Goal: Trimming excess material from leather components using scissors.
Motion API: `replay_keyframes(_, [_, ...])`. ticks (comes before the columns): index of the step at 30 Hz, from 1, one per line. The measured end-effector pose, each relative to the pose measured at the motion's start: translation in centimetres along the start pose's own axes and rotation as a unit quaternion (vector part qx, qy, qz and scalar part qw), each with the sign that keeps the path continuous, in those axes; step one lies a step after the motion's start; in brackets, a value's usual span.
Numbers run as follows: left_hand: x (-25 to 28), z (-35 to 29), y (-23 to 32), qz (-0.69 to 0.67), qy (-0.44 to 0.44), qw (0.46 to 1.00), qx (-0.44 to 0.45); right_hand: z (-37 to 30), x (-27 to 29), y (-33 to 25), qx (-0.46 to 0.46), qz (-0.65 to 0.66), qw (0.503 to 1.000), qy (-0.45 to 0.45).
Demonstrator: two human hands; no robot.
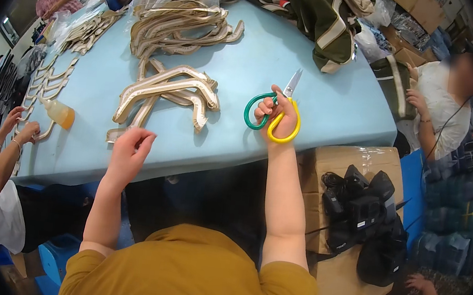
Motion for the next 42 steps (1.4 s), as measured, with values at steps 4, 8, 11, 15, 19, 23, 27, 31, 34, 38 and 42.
replay_keyframes(4, [-3.0,1.5,0.8,0.037,0.02,0.997,-0.057,-0.2,0.0,-0.2,-0.001,-0.019,1.0,0.012])
replay_keyframes(8, [-7.0,1.8,-0.5,0.177,0.085,0.973,-0.125,0.1,0.1,-0.3,0.002,-0.024,1.0,0.015])
replay_keyframes(11, [-9.1,2.5,-1.0,0.226,0.119,0.962,-0.099,0.0,-0.3,-0.3,-0.001,-0.037,0.999,0.007])
replay_keyframes(15, [-9.6,3.8,-1.2,0.24,0.145,0.957,-0.076,0.5,-0.3,0.2,-0.012,-0.024,1.0,0.004])
replay_keyframes(19, [-9.9,4.3,-2.3,0.209,0.16,0.952,-0.155,-0.4,0.1,-0.5,0.005,-0.037,0.999,0.028])
replay_keyframes(23, [-10.2,4.8,-3.6,0.104,0.159,0.963,-0.189,0.4,2.6,0.6,0.087,-0.111,0.99,-0.001])
replay_keyframes(27, [-8.1,5.1,-5.5,0.088,0.131,0.981,-0.111,1.1,0.2,1.4,0.0,-0.022,1.0,0.015])
replay_keyframes(31, [-9.4,5.5,-5.0,0.084,0.096,0.982,-0.14,0.0,0.5,-0.4,-0.004,-0.009,1.0,0.012])
replay_keyframes(34, [-9.7,5.2,-4.3,0.013,0.093,0.99,-0.102,-0.7,0.3,-1.1,0.0,-0.029,0.999,0.031])
replay_keyframes(38, [-7.7,5.2,-5.0,-0.012,0.1,0.994,-0.052,0.8,0.2,0.8,-0.011,-0.056,0.998,0.002])
replay_keyframes(42, [-8.1,5.6,-4.8,0.034,0.106,0.986,-0.124,3.8,-1.1,-3.0,0.033,-0.281,0.959,-0.026])
Point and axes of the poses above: each hand's wrist, its own z-axis towards the middle knuckle, its own x-axis out of the back of the hand, y = z × x, the point moved 2 cm from there along z, towards the middle knuckle, and after that the axes turned 15 degrees about -z, right-handed, at the moved point
